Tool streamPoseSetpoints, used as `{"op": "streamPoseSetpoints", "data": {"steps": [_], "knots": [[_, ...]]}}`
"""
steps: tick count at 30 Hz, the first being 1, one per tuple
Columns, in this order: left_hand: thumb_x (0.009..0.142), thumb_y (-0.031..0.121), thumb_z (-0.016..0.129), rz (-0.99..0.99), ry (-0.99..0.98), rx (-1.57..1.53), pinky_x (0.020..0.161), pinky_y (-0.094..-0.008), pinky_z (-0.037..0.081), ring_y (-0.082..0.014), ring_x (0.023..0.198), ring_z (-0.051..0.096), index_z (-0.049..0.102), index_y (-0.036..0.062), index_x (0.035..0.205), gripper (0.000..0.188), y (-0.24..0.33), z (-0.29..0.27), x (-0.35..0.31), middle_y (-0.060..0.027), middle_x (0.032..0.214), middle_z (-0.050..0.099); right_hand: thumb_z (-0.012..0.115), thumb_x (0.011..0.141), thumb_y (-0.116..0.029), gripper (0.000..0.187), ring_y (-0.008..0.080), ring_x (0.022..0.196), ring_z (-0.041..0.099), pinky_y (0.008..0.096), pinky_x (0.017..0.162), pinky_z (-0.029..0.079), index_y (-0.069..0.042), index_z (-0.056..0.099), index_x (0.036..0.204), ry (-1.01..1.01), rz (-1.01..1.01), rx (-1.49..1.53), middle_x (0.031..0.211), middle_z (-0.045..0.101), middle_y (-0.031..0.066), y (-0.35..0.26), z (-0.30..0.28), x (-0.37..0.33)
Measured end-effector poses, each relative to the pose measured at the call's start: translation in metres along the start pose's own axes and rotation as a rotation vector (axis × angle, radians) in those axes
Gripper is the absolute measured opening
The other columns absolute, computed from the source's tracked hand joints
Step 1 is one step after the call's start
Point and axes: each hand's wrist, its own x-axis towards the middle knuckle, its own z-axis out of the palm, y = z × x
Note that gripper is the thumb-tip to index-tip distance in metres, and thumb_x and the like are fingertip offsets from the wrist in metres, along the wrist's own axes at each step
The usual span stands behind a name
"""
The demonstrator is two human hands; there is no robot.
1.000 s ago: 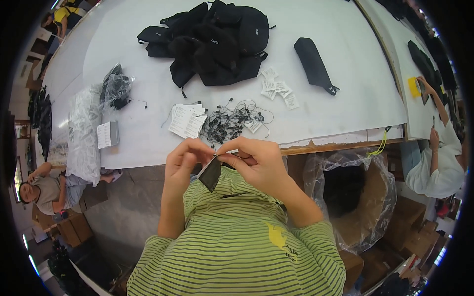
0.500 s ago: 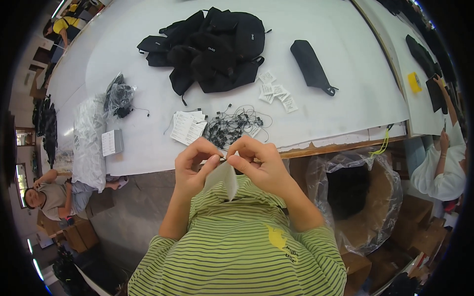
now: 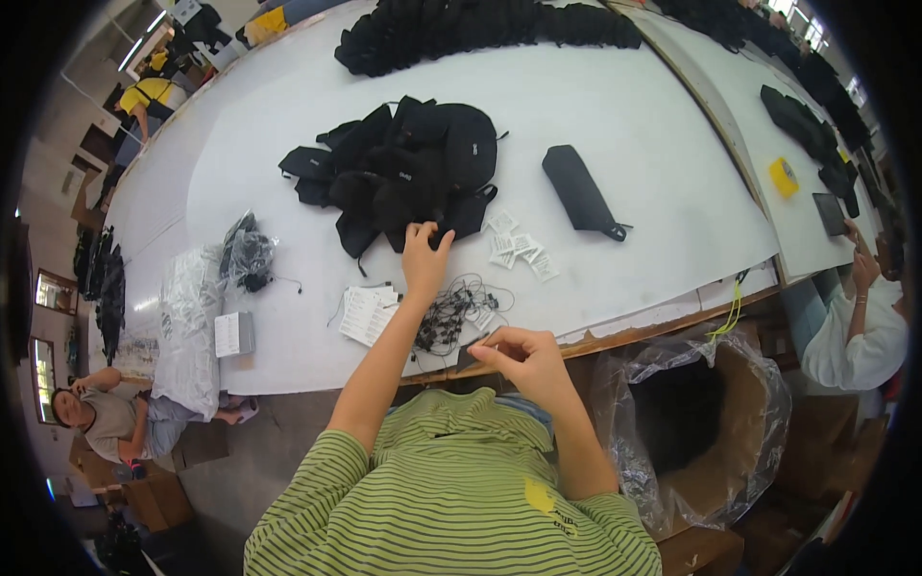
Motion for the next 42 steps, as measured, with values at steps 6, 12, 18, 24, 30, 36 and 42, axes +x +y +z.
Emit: {"op": "streamPoseSetpoints", "data": {"steps": [6, 12, 18, 24, 30, 36, 42], "knots": [[0.083, 0.016, 0.072, -0.069, 0.057, -0.424, 0.057, -0.0233, 0.037, -0.0074, 0.064, 0.048, 0.063, 0.0007, 0.089, 0.018, 0.027, -0.031, -0.020, -0.0018, 0.086, 0.057, 0.073, 0.083, -0.013, 0.014, 0.0012, 0.054, 0.041, 0.0198, 0.048, 0.029, 0.001, 0.074, 0.087, 0.112, 0.056, -0.067, 0.060, 0.056, -0.0050, 0.015, -0.004, 0.004], [0.085, 0.011, 0.069, -0.367, -0.395, -0.745, 0.057, -0.0200, 0.038, -0.0039, 0.061, 0.046, 0.069, 0.0028, 0.106, 0.022, 0.050, -0.093, -0.057, 0.0020, 0.075, 0.062, 0.075, 0.080, -0.020, 0.019, 0.0043, 0.050, 0.036, 0.0242, 0.046, 0.027, -0.001, 0.074, 0.086, 0.240, -0.062, -0.285, 0.052, 0.047, -0.0030, 0.018, 0.014, 0.028], [0.084, 0.007, 0.068, -0.550, -0.651, -0.851, 0.056, -0.0201, 0.041, -0.0025, 0.064, 0.050, 0.070, 0.0034, 0.111, 0.027, 0.063, -0.121, -0.073, 0.0005, 0.085, 0.067, 0.073, 0.077, -0.014, 0.015, 0.0115, 0.048, 0.043, 0.0283, 0.047, 0.034, -0.002, 0.072, 0.085, 0.232, -0.226, -0.496, 0.054, 0.052, 0.0052, 0.028, 0.032, 0.037], [0.081, 0.004, 0.070, -0.409, -0.479, -0.624, 0.054, -0.0207, 0.039, -0.0036, 0.061, 0.049, 0.071, -0.0010, 0.096, 0.016, 0.058, -0.121, -0.091, -0.0005, 0.078, 0.065, 0.071, 0.075, -0.016, 0.015, 0.0218, 0.053, 0.055, 0.0322, 0.050, 0.042, -0.006, 0.072, 0.086, 0.176, -0.351, -0.722, 0.065, 0.060, 0.0080, 0.033, 0.036, 0.033], [0.081, 0.002, 0.069, -0.284, -0.373, -0.526, 0.055, -0.0199, 0.040, -0.0045, 0.061, 0.048, 0.069, -0.0009, 0.089, 0.009, 0.069, -0.129, -0.095, -0.0011, 0.082, 0.059, 0.072, 0.076, -0.013, 0.013, 0.0173, 0.053, 0.054, 0.0303, 0.050, 0.041, -0.007, 0.073, 0.087, 0.168, -0.385, -0.667, 0.061, 0.056, 0.0067, 0.037, 0.041, 0.029], [0.091, 0.004, 0.062, -0.381, -0.107, -0.818, 0.056, -0.0186, 0.040, -0.0030, 0.066, 0.050, 0.059, 0.0014, 0.098, 0.008, 0.072, -0.139, -0.094, -0.0004, 0.086, 0.061, 0.068, 0.086, -0.007, 0.014, 0.0044, 0.058, 0.042, 0.0214, 0.054, 0.034, -0.007, 0.061, 0.098, 0.136, -0.162, 0.226, 0.067, 0.050, -0.0046, 0.027, 0.035, 0.025], [0.091, 0.009, 0.063, -0.666, -0.323, -1.275, 0.039, -0.0189, 0.025, -0.0021, 0.048, 0.040, 0.060, 0.0027, 0.094, 0.008, 0.079, -0.152, -0.085, 0.0002, 0.071, 0.059, 0.063, 0.087, -0.002, 0.013, 0.0007, 0.064, 0.043, 0.0167, 0.055, 0.030, -0.007, 0.053, 0.094, 0.154, -0.234, 0.475, 0.077, 0.059, 0.0005, 0.026, 0.026, 0.027]]}}
